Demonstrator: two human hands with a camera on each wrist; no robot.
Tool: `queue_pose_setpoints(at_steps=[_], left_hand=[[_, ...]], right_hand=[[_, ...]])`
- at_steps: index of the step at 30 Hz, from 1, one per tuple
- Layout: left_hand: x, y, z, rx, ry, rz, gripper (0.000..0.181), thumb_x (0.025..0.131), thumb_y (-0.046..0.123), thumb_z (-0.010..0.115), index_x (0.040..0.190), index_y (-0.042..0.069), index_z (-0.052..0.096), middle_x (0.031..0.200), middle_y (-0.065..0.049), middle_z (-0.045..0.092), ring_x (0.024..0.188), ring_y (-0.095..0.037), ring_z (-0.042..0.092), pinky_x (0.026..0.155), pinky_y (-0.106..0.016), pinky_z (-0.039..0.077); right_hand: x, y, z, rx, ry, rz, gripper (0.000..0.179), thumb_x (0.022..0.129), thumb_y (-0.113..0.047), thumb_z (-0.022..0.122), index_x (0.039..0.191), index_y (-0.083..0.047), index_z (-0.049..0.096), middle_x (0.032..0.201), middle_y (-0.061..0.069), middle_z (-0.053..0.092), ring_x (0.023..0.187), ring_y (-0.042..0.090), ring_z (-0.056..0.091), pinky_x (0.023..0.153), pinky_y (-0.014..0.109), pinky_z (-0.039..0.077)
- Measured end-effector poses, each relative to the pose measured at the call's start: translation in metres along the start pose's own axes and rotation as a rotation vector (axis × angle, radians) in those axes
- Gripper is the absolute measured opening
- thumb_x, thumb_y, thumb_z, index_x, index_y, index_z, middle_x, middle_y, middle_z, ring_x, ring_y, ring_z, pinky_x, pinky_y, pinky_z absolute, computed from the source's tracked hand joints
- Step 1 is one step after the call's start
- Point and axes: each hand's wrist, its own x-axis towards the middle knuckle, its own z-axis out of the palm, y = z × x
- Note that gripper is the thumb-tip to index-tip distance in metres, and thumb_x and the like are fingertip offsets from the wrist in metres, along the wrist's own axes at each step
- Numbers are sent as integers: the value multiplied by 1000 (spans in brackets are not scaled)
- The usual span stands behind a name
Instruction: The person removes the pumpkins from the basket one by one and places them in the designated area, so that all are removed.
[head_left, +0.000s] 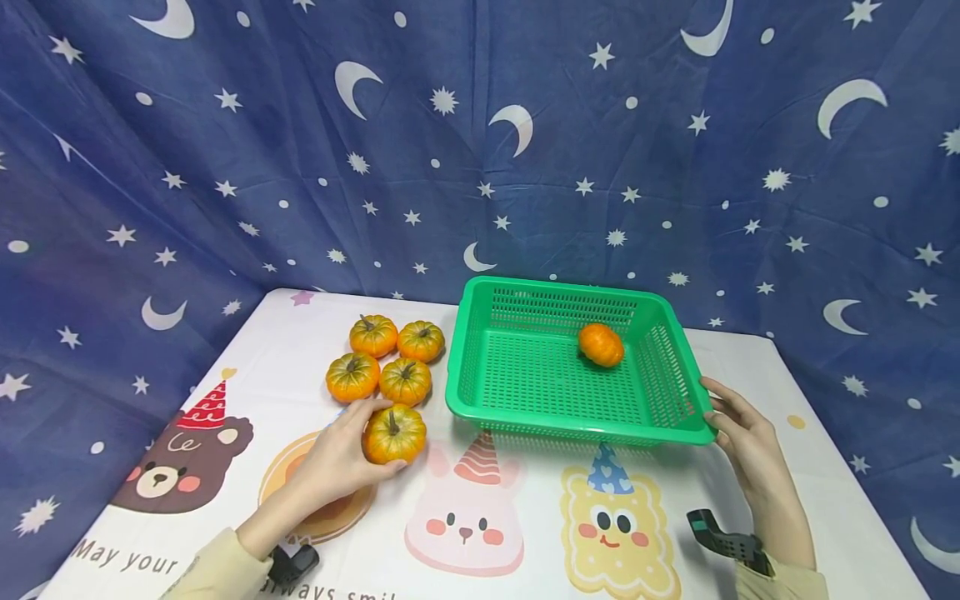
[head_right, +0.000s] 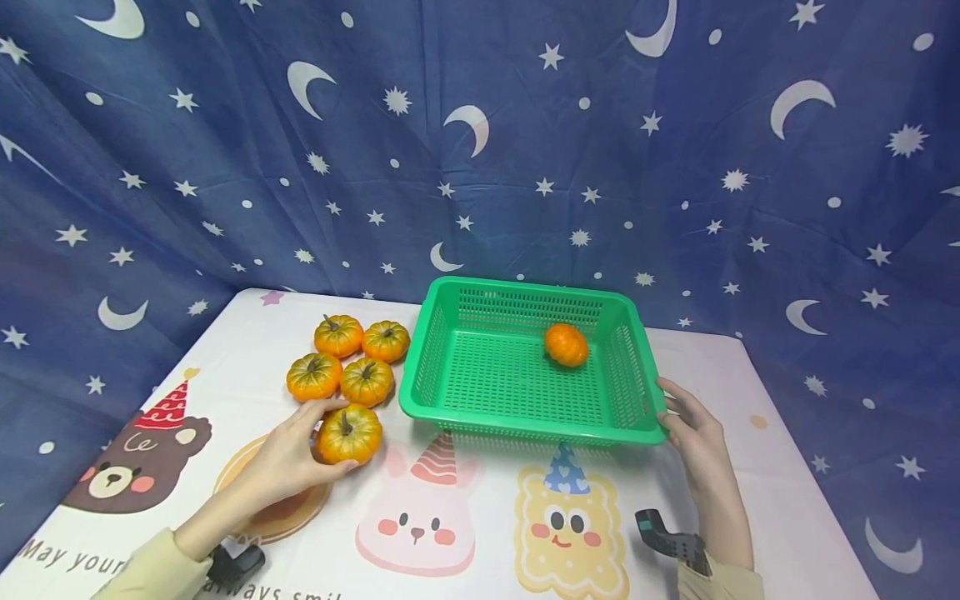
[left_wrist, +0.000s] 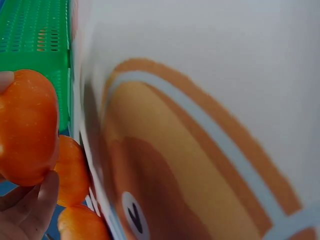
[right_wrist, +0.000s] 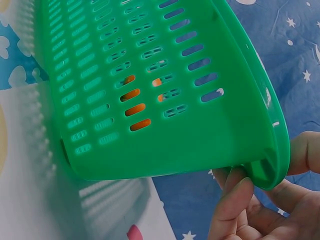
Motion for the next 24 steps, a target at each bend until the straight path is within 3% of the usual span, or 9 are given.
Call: queue_pose_setpoints(at_steps=[11,20,24], left_hand=[[7,-13,2,-27,-78,-79,75,67,34,85,128,9,50,125,-13,56,111,-30,58,95,-52,48],[9,-18,3,-43,-88,-85,73,67,32,85,126,7,51,125,-14,57,113,-31,57,97,-52,47],[10,-19,2,-56,-106,-90,74,68,32,85,128,6,50,125,-14,56,112,-30,57,97,-52,47]], right_hand=[[0,0,0,1,4,2,50,97,-9,51,146,-8,39,109,-11,54,91,-2,59,72,13,50],[7,12,-5,-74,32,12,50,96,-12,52,144,-16,43,111,-13,54,95,-2,58,75,14,51],[4,8,-4,-60,16,18,51,96,-12,52,146,-14,41,110,-13,53,95,-3,57,75,13,50]])
